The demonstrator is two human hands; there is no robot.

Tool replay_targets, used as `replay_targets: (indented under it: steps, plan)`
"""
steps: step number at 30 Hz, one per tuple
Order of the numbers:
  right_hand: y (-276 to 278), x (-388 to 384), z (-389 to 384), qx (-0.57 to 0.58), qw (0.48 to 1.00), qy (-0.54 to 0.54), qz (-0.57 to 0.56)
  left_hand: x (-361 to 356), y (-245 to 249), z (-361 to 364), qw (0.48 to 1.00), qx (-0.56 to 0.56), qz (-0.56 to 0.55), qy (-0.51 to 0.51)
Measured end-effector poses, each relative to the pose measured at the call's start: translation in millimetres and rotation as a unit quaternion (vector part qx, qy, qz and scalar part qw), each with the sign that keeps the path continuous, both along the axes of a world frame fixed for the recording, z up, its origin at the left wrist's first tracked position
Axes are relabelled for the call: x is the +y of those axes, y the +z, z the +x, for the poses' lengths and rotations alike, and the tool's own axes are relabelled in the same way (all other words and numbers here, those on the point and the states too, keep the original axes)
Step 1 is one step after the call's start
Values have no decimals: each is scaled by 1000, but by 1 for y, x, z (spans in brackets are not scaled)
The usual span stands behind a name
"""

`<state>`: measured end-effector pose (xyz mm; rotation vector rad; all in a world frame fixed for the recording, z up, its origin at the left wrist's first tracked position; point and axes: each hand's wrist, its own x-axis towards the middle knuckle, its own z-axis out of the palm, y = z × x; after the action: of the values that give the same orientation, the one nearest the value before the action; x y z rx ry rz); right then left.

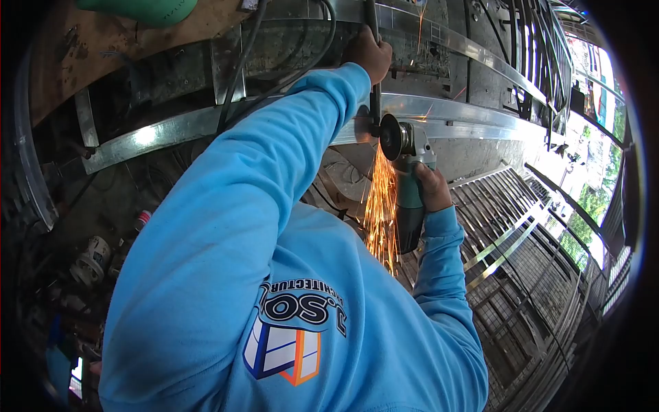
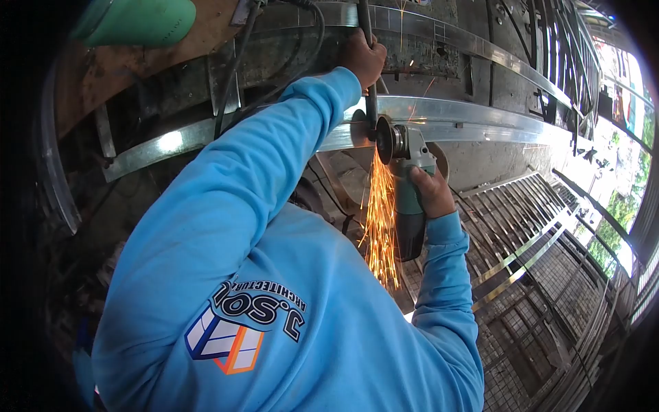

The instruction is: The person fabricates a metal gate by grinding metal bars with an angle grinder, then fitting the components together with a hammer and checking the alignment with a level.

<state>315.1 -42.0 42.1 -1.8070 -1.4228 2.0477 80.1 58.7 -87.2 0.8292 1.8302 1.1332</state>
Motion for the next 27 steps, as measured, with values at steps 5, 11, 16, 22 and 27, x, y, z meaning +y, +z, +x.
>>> replay_targets:
  steps: [5, 11, 16, 22, 27]
  plan:
    - [1, -6, 6, 10, 1000, -19, -13, -1, 11, -3, 999, -30, -22, -8]
    - [1, 1, -3, 2, 1000, -22, -2, 4, -4, 3, 1000, -20, -8, 7]
    - [2, -3, 2, 4, 1000, -17, -2, 5, -8, 4, 999, -24, 4, 25]
    - [-5, -3, 9, -2, 998, -58, -35, 4, -5, 2, 999, -35, -2, 2]
    - [11, -1, -4, -11, 1000, -8, -15, 0, 6, -2, 1000, -22, -4, -7]
